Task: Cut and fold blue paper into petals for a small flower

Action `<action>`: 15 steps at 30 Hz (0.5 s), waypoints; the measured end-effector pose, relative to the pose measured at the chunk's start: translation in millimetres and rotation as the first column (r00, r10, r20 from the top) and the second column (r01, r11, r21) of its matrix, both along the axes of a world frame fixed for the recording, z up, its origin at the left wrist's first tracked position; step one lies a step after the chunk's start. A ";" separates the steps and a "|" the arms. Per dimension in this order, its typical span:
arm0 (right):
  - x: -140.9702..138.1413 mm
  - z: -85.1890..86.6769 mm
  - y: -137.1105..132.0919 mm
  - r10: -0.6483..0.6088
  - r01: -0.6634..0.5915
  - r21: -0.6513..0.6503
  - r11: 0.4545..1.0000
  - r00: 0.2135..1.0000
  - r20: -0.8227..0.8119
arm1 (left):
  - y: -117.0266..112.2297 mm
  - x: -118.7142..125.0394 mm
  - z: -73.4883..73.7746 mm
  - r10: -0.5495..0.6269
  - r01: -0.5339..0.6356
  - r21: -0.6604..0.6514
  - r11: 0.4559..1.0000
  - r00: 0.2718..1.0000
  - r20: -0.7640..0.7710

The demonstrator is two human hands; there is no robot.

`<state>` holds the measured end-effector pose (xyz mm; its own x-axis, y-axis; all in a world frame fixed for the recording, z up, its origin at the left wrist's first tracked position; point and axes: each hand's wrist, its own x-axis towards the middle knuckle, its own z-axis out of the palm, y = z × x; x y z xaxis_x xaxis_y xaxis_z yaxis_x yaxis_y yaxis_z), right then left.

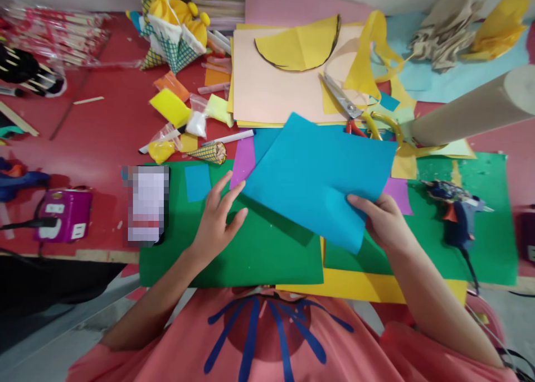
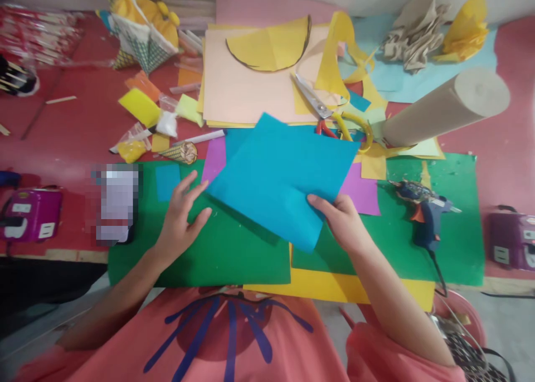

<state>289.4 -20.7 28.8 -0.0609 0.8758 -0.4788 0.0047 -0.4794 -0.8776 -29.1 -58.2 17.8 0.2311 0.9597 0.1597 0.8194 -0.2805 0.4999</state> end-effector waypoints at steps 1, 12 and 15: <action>-0.6 0.8 3.2 -0.061 0.061 0.086 0.994 0.998 0.004 | 2.9 3.0 1.7 0.006 -0.007 0.019 1.000 0.998 0.064; -45.6 -5.1 23.1 -0.224 0.175 0.494 0.852 0.974 0.041 | 61.7 65.7 0.9 -0.013 0.144 -0.165 0.976 0.791 0.612; -50.1 -22.6 24.3 -0.084 -0.001 0.459 0.888 0.983 0.166 | 77.5 66.4 -15.5 0.068 0.078 -0.184 0.980 0.736 0.673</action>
